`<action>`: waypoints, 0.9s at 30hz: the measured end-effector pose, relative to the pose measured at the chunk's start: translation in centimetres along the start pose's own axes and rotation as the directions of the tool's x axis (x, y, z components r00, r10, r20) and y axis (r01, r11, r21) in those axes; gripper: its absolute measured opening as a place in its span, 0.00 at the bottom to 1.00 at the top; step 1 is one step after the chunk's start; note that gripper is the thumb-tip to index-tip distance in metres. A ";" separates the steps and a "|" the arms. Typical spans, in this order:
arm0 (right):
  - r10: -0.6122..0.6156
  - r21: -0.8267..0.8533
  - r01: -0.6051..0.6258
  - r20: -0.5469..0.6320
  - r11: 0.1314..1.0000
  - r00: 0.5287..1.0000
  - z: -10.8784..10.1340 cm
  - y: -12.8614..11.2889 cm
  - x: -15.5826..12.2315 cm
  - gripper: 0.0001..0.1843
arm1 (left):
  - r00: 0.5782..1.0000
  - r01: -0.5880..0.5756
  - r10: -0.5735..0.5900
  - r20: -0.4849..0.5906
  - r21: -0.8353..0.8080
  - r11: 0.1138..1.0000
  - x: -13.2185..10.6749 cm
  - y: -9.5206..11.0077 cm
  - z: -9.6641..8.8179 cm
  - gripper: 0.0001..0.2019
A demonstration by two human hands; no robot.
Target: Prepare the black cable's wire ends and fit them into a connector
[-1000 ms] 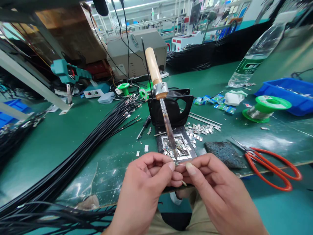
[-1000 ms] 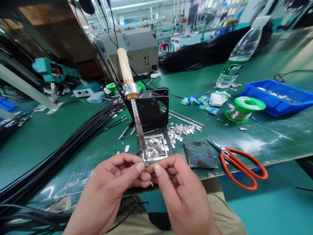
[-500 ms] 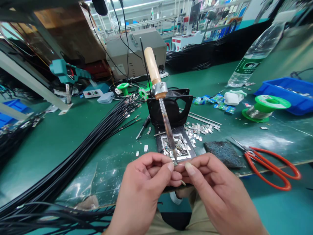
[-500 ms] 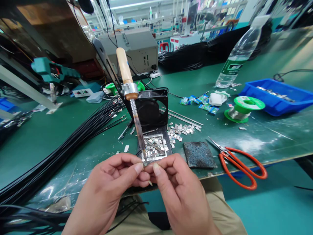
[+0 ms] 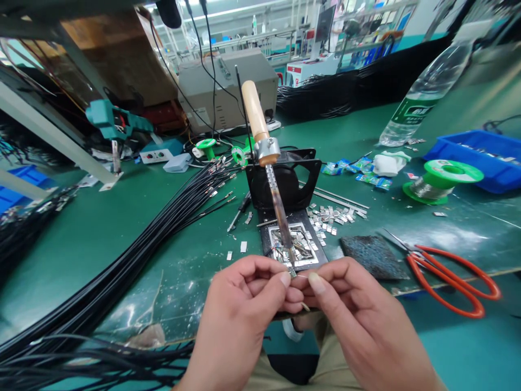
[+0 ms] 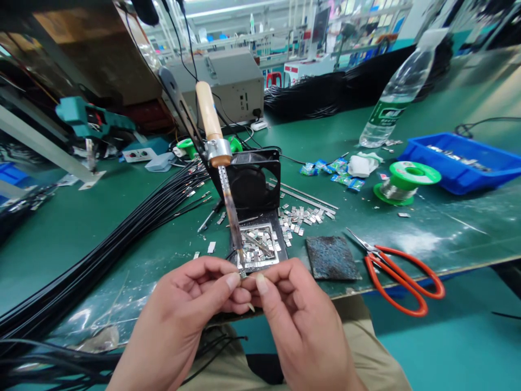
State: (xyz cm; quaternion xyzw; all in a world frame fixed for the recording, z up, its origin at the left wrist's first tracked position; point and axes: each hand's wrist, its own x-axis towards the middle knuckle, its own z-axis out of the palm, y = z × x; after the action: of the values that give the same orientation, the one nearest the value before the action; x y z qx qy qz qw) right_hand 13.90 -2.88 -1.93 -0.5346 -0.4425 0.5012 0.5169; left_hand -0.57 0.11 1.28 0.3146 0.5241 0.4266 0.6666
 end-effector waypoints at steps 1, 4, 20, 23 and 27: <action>0.001 0.000 -0.001 -0.002 1.000 1.000 0.0 0.0 0.0 0.13 | 1.000 -0.003 0.003 0.001 -0.002 1.000 0.1 0.0 0.0 0.04; 0.002 0.002 -0.002 -0.003 1.000 1.000 0.0 0.0 0.1 0.13 | 1.000 -0.002 0.002 0.001 -0.006 1.000 0.2 0.1 0.2 0.04; -0.062 0.001 0.062 0.076 0.998 0.995 -0.6 0.5 0.3 0.12 | 1.000 -0.006 0.006 -0.004 0.013 1.000 -0.1 0.1 0.1 0.05; -0.015 0.004 0.015 0.035 1.000 0.999 -0.3 0.5 0.1 0.13 | 1.000 0.005 -0.005 -0.017 0.013 1.000 -0.3 0.0 0.0 0.04; -0.015 -0.026 0.016 0.063 1.000 0.998 -0.4 0.6 0.1 0.14 | 0.999 0.010 -0.009 -0.035 0.012 1.000 -0.3 -0.2 0.0 0.04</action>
State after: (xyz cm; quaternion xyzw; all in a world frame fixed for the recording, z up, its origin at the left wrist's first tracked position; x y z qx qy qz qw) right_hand 14.24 -2.85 -2.56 -0.5221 -0.4692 0.5078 0.4994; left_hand -0.59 -0.26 1.25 0.3085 0.5398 0.4258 0.6574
